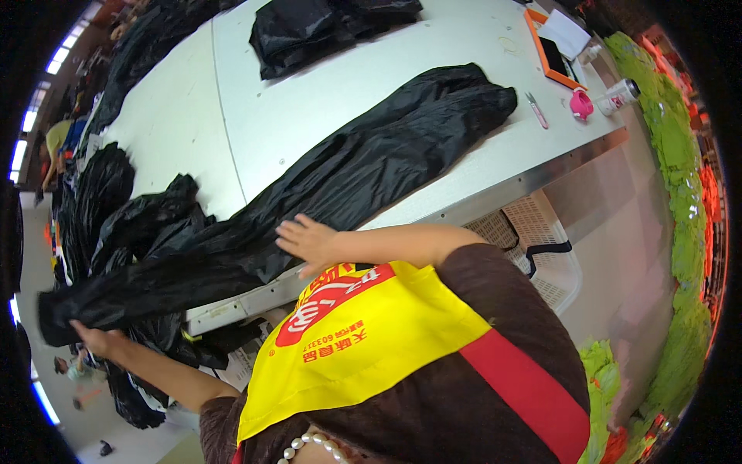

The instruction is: The person repeatedly folds black garments on a white table, using a small knife to trim edges. They unfold and refold the items multiple times, handling them one at a time and stacking the finished pieces.

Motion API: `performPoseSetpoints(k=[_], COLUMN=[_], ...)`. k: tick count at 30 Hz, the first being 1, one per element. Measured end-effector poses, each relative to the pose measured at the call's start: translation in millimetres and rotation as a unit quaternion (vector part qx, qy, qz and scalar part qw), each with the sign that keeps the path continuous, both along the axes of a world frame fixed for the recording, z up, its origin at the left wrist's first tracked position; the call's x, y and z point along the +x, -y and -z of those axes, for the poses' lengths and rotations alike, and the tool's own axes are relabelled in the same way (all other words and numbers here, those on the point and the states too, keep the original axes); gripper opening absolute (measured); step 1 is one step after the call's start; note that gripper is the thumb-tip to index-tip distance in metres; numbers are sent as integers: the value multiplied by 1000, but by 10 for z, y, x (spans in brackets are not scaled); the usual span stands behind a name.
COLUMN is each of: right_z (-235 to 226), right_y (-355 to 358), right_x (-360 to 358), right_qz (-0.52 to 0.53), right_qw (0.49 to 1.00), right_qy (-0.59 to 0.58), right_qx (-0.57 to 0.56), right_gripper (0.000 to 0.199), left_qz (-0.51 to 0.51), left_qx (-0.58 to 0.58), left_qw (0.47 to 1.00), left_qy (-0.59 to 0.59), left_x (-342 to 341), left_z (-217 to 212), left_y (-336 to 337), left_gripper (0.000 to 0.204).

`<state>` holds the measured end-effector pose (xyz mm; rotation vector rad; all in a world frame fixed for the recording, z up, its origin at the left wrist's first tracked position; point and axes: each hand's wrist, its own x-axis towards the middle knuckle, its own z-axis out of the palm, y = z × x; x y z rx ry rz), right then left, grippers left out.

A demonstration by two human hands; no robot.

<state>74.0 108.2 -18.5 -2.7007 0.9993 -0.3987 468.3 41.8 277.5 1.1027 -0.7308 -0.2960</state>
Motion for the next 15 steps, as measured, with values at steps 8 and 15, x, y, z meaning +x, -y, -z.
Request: performPoseSetpoints(k=[8, 15], right_z=[-114, -252], right_y=[110, -260], right_x=[340, -487], right_qz=[49, 80], right_qw=[991, 953], right_qy=[-107, 252], right_qx=[57, 148], right_gripper=[82, 57], left_qz=[109, 432], left_qx=[101, -17], left_qw=[768, 695], left_qy=[623, 574], left_x=[-3474, -5543], left_z=[-185, 1493], left_y=[285, -1], left_gripper=[33, 55])
